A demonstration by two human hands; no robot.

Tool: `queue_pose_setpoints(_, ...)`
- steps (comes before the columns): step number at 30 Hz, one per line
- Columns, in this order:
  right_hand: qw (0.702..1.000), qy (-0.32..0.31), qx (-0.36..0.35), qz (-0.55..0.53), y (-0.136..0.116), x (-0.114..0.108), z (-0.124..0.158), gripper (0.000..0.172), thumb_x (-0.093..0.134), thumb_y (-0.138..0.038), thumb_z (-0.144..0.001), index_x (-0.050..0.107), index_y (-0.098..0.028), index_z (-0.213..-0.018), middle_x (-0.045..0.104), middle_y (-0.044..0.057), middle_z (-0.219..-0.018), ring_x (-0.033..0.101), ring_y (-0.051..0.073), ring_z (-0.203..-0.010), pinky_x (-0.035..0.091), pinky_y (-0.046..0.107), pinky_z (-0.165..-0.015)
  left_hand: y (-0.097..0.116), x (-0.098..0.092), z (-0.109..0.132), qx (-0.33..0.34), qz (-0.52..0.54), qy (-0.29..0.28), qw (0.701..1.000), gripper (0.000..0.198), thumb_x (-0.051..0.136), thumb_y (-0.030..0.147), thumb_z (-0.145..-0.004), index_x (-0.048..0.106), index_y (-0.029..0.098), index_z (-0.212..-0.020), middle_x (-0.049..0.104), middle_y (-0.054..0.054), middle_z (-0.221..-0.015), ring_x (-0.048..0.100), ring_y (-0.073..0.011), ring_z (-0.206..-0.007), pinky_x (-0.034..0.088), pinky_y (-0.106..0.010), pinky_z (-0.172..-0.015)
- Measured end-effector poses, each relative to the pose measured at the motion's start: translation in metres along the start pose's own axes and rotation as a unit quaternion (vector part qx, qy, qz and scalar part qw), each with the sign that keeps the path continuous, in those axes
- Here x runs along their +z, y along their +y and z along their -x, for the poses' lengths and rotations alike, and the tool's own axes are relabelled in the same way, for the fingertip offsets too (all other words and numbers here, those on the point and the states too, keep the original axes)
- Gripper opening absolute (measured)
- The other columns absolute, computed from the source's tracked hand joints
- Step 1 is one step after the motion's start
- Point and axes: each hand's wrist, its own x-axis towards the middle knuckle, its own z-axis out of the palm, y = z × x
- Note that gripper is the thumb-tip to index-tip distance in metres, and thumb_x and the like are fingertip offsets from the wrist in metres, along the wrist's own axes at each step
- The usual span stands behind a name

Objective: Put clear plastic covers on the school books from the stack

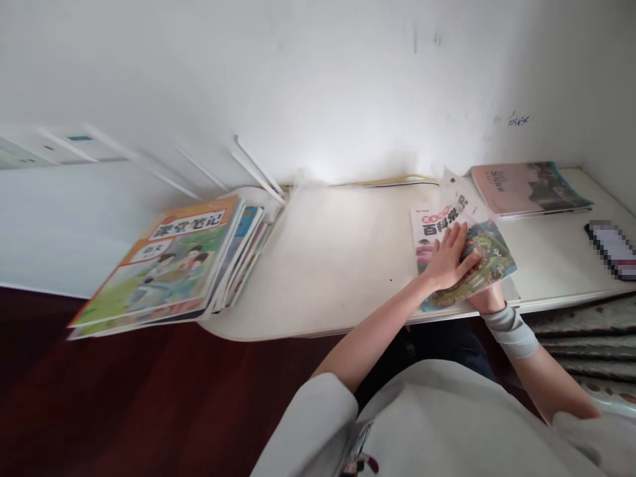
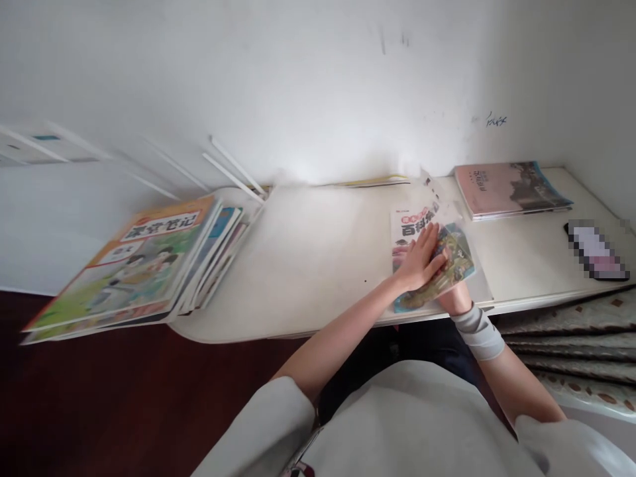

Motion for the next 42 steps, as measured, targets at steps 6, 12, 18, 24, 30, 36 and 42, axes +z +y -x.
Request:
queue_pose_setpoints(6, 0.944, 0.099, -0.197, 0.247, -0.046, -0.067, -0.009, 0.072, -0.007, -0.057, -0.088, 0.015, -0.020, -0.146, 0.030, 0.016, -0.148, 0.036, 0.025, -0.134, 0.038, 0.054, -0.101, -0.009, -0.002, -0.017, 0.018, -0.124, -0.036, 0.992, 0.083, 0.034, 0.073, -0.080, 0.014, 0.029, -0.147, 0.006, -0.006, -0.156, 0.002, -0.0365, -0.141, -0.001, -0.060, -0.111)
queue_pose_setpoints(12, 0.666, 0.015, -0.312, 0.678, -0.076, -0.068, 0.017, 0.052, 0.051, -0.044, -0.085, 0.046, -0.024, -0.133, 0.039, 0.014, -0.143, 0.033, 0.035, -0.133, 0.032, 0.057, -0.103, -0.027, -0.003, -0.054, 0.012, -0.232, -0.084, 0.969, 0.074, 0.038, 0.067, -0.082, 0.031, 0.025, -0.142, 0.018, -0.009, -0.155, 0.004, -0.0373, -0.141, 0.000, -0.064, -0.109)
queue_pose_setpoints(18, 0.638, 0.081, -0.231, 0.730, -0.054, -0.084, 0.014, 0.058, 0.045, -0.039, -0.088, 0.034, -0.016, -0.141, 0.058, 0.018, -0.121, 0.060, 0.032, -0.104, 0.050, 0.046, -0.083, -0.056, -0.049, -0.087, -0.096, -0.278, 0.028, 0.955, 0.070, 0.038, 0.058, -0.086, 0.028, 0.017, -0.143, 0.028, -0.018, -0.150, 0.022, -0.0385, -0.137, 0.018, -0.061, -0.106)
queue_pose_setpoints(24, 0.713, 0.121, -0.193, 0.663, -0.034, -0.118, -0.009, 0.055, 0.044, -0.034, -0.084, 0.043, -0.013, -0.134, 0.063, 0.010, -0.090, 0.061, 0.022, -0.070, 0.050, 0.036, -0.065, -0.075, -0.091, -0.086, -0.186, -0.291, 0.024, 0.938, 0.042, 0.046, 0.044, -0.086, 0.057, 0.016, -0.115, 0.062, -0.017, -0.116, 0.056, -0.0285, -0.107, 0.041, -0.037, -0.085)
queue_pose_setpoints(30, 0.779, 0.118, -0.150, 0.597, -0.024, -0.142, -0.057, 0.069, 0.059, -0.048, -0.073, 0.046, -0.011, -0.130, 0.062, 0.005, -0.076, 0.058, 0.020, -0.070, 0.049, 0.036, -0.069, -0.074, -0.140, -0.015, -0.235, -0.292, -0.107, 0.921, 0.023, 0.069, 0.039, -0.063, 0.060, 0.020, -0.054, 0.062, -0.004, -0.054, 0.062, -0.0223, -0.063, 0.039, -0.027, -0.060)
queue_pose_setpoints(36, 0.802, 0.072, -0.161, 0.571, -0.038, -0.135, -0.088, 0.069, 0.064, -0.053, -0.068, 0.051, -0.014, -0.124, 0.065, 0.008, -0.086, 0.061, 0.021, -0.078, 0.049, 0.037, -0.074, -0.066, -0.144, 0.021, -0.170, -0.136, -0.026, 0.976, 0.026, 0.058, 0.047, -0.070, 0.059, 0.021, -0.065, 0.065, 0.000, -0.062, 0.059, -0.0172, -0.061, 0.037, -0.025, -0.058)
queue_pose_setpoints(42, 0.714, -0.039, -0.285, 0.638, -0.076, -0.071, -0.087, 0.039, 0.057, -0.048, -0.078, 0.066, -0.015, -0.095, 0.067, 0.012, -0.090, 0.062, 0.024, -0.084, 0.046, 0.037, -0.079, -0.075, -0.114, 0.021, -0.181, -0.064, 0.055, 0.980, 0.028, 0.051, 0.043, -0.075, 0.046, 0.021, -0.059, 0.057, 0.002, -0.056, 0.057, -0.0151, -0.057, 0.040, -0.025, -0.058)
